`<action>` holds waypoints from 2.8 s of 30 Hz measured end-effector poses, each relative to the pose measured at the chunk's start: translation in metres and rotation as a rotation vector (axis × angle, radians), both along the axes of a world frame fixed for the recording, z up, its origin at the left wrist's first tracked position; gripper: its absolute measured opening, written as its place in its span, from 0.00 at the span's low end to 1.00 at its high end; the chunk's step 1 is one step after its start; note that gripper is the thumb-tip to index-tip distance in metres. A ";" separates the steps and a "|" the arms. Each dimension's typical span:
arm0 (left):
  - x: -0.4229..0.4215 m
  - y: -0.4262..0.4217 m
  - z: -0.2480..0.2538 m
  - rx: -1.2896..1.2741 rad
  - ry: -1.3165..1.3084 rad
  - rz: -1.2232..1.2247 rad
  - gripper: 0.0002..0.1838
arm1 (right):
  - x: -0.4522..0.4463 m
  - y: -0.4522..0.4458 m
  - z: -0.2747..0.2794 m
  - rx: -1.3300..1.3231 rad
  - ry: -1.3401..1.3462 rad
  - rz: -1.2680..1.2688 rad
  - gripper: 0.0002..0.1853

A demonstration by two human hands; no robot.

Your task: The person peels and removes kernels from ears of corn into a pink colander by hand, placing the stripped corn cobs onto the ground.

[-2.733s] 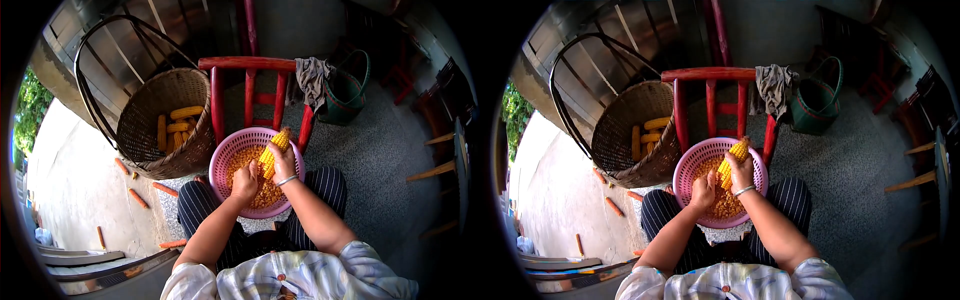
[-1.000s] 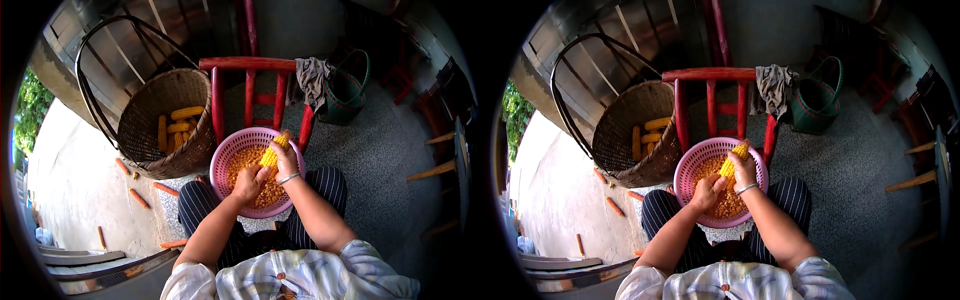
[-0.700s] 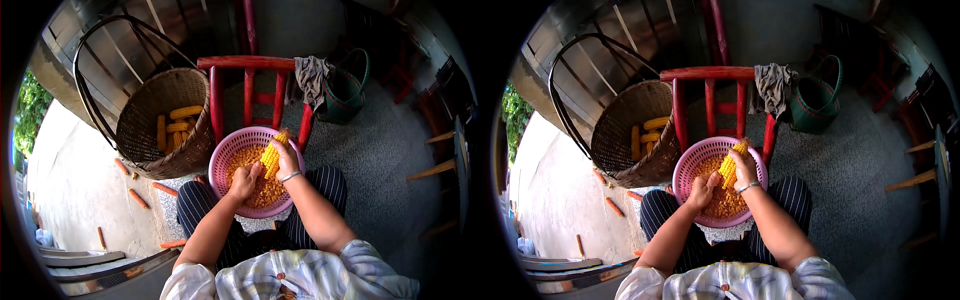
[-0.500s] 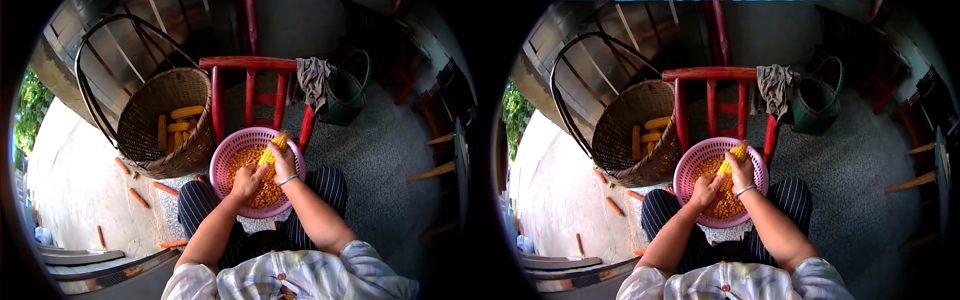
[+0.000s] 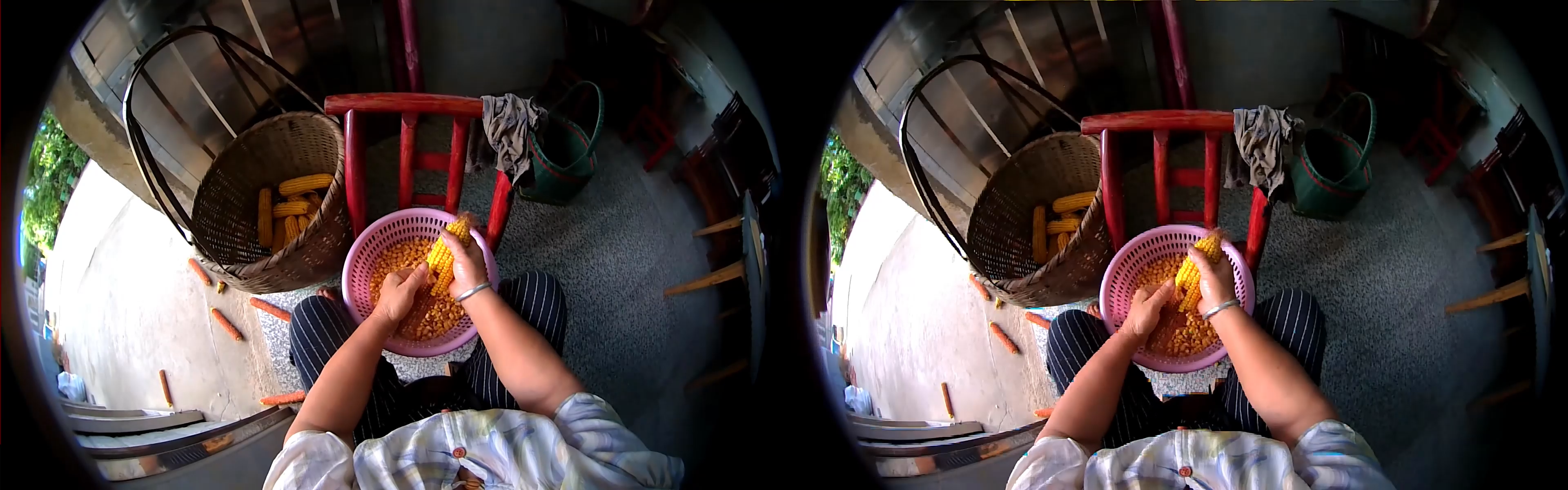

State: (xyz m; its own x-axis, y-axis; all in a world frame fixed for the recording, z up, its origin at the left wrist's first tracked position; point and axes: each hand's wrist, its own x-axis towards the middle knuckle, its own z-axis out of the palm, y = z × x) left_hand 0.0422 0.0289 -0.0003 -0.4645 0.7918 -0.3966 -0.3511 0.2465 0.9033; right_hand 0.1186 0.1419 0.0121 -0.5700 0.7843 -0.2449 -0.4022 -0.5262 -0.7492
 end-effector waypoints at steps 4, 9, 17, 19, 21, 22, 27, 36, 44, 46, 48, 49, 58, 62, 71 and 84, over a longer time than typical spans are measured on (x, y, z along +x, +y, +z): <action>0.003 0.002 -0.002 -0.171 0.384 -0.071 0.20 | 0.001 -0.004 0.001 0.047 -0.025 -0.014 0.16; 0.003 0.002 0.005 -0.125 0.481 -0.076 0.19 | 0.001 0.002 0.000 -0.053 0.004 -0.011 0.15; 0.000 0.003 0.014 -0.052 0.195 0.148 0.25 | 0.002 0.006 -0.008 -0.031 0.027 -0.010 0.17; -0.002 0.003 0.004 -0.076 0.334 0.101 0.26 | 0.002 0.003 -0.004 -0.039 0.027 0.011 0.18; -0.002 0.001 0.004 -0.129 0.489 -0.009 0.29 | 0.000 0.001 -0.001 0.006 -0.013 -0.076 0.19; 0.002 -0.001 0.016 -0.129 0.489 -0.010 0.29 | 0.000 0.000 -0.001 0.006 -0.013 -0.077 0.19; 0.016 -0.001 0.030 -0.139 0.792 -0.152 0.22 | 0.000 -0.001 0.000 0.088 -0.057 -0.107 0.19; 0.015 0.000 0.027 -0.283 0.780 -0.073 0.27 | -0.001 0.003 -0.008 0.099 -0.032 -0.102 0.18; 0.012 0.000 0.029 -0.212 0.703 -0.123 0.28 | -0.002 -0.007 -0.008 0.160 -0.120 -0.067 0.17; 0.015 0.000 0.033 -0.204 0.660 -0.098 0.27 | -0.004 -0.008 -0.007 0.191 -0.130 -0.074 0.16; 0.012 0.001 0.030 -0.255 0.636 -0.110 0.23 | -0.001 -0.005 -0.006 0.082 -0.112 -0.040 0.19; 0.008 0.001 0.019 -0.209 0.620 -0.097 0.22 | -0.001 -0.004 -0.006 0.096 -0.097 -0.038 0.17; 0.003 0.001 0.005 -0.008 0.279 0.030 0.23 | 0.001 0.000 -0.005 0.009 -0.056 -0.040 0.16; 0.004 0.003 0.006 -0.182 0.501 -0.030 0.26 | -0.004 -0.004 -0.017 0.176 -0.082 -0.047 0.18; 0.003 0.002 0.007 -0.102 0.533 -0.053 0.20 | 0.000 0.004 -0.004 -0.077 -0.082 0.049 0.17; 0.006 -0.002 0.017 -0.122 0.865 0.083 0.14 | 0.000 0.001 -0.007 0.062 -0.064 -0.082 0.21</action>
